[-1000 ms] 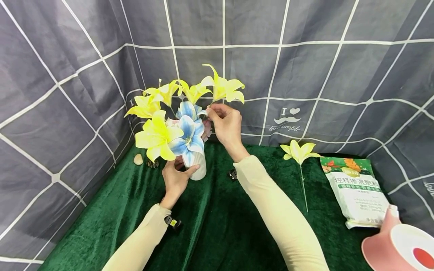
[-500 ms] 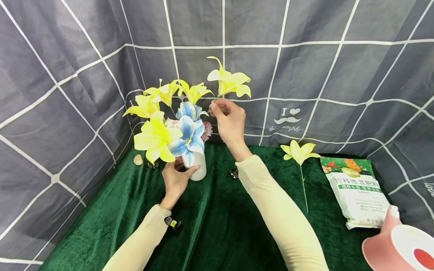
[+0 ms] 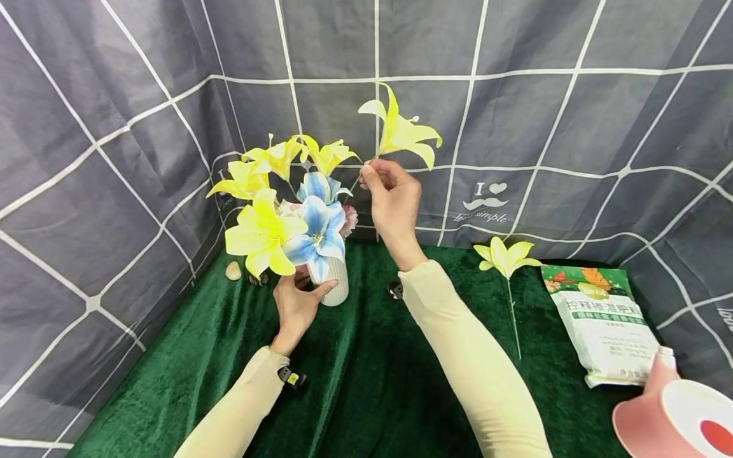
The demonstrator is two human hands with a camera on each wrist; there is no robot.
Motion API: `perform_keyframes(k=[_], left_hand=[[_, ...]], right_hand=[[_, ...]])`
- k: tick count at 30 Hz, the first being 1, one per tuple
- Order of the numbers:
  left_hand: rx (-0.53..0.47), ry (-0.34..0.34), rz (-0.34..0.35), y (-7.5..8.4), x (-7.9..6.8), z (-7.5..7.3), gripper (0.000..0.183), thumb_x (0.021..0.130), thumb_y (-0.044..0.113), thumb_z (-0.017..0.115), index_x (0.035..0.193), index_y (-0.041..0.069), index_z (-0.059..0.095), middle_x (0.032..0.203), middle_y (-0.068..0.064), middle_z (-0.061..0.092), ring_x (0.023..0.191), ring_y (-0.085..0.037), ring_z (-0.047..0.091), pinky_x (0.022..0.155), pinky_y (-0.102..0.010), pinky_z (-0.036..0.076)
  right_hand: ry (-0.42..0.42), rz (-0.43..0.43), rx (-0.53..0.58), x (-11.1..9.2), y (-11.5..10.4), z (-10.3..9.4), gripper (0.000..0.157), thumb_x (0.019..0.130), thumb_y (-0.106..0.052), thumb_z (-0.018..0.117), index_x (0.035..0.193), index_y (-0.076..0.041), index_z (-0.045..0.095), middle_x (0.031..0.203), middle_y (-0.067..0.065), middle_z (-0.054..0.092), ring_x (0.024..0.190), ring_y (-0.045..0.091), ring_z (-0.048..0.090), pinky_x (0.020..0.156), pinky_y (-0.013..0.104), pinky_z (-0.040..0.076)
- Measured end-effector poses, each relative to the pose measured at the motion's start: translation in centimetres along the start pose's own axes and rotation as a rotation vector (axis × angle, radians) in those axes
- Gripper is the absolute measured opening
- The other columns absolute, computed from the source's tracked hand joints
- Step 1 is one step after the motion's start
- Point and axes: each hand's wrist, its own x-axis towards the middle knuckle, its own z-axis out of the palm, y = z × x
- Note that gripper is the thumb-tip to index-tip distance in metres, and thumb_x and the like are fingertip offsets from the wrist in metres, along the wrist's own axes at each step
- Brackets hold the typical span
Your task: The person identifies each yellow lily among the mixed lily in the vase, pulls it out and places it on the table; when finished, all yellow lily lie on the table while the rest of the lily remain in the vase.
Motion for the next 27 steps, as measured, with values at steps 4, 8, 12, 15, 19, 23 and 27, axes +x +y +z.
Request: perform_keyframes(k=[4,8,12,15,19,23,27], left_hand=[[0.008,-0.005,-0.013,0.0,-0.1,0.0,0.072,0.069,0.024,0.094,0.132,0.014,0.059,0.121,-0.01,0.064,0.108,-0.027,0.068,0.09,-0.047,0.06],[0.026,-0.002,-0.029,0.1,-0.1,0.1,0.073,0.068,0.026,0.095,0.13,0.014,0.059,0.122,-0.01,0.065,0.111,-0.027,0.067,0.092,-0.047,0.06],[0.036,0.003,-0.029,0.2,0.0,0.0,0.069,0.068,0.029,0.095,0.125,0.012,0.06,0.118,-0.01,0.066,0.11,-0.027,0.067,0.095,-0.047,0.059],[0.042,0.008,-0.035,0.3,0.0,-0.1,0.066,0.068,0.031,0.095,0.122,0.011,0.062,0.113,-0.011,0.066,0.105,-0.027,0.068,0.093,-0.046,0.059],[0.049,0.014,-0.041,0.3,-0.1,-0.1,0.063,0.069,0.032,0.094,0.119,0.011,0.065,0.112,-0.01,0.067,0.104,-0.028,0.069,0.093,-0.045,0.059],[0.028,0.009,-0.031,0.2,0.0,0.0,0.062,0.069,0.03,0.094,0.12,0.009,0.064,0.113,-0.013,0.067,0.105,-0.031,0.068,0.094,-0.048,0.059],[0.022,0.015,-0.022,0.0,0.1,0.1,0.061,0.07,0.03,0.094,0.118,0.007,0.065,0.113,-0.014,0.065,0.104,-0.034,0.067,0.094,-0.049,0.058]], right_hand=[[0.027,-0.009,0.064,0.3,-0.4,-0.4,0.007,0.093,-0.006,0.071,0.092,0.001,0.072,0.08,-0.006,0.073,0.072,0.011,0.07,0.076,0.026,0.061],[0.048,-0.011,0.119,0.7,-0.9,-0.9,0.005,0.093,-0.003,0.07,0.09,-0.004,0.072,0.08,-0.003,0.073,0.071,0.011,0.069,0.075,0.025,0.06],[0.072,-0.018,0.168,1.1,-1.3,-1.4,0.008,0.093,-0.001,0.069,0.088,-0.006,0.071,0.08,-0.002,0.073,0.07,0.014,0.069,0.074,0.025,0.06],[0.1,-0.014,0.226,1.2,-1.5,-1.8,0.006,0.093,0.002,0.068,0.088,-0.001,0.071,0.079,0.002,0.073,0.069,0.016,0.069,0.072,0.025,0.06],[0.127,-0.03,0.251,1.4,-1.6,-2.4,0.005,0.093,0.003,0.067,0.09,0.002,0.071,0.078,0.002,0.074,0.067,0.014,0.069,0.071,0.025,0.06],[0.158,-0.018,0.286,1.8,-2.0,-3.0,0.004,0.092,0.003,0.068,0.09,0.001,0.071,0.077,0.003,0.074,0.066,0.015,0.069,0.07,0.025,0.06],[0.194,0.014,0.335,2.1,-2.6,-3.6,0.003,0.091,0.004,0.069,0.091,0.004,0.072,0.077,0.008,0.073,0.065,0.017,0.068,0.069,0.026,0.06]])
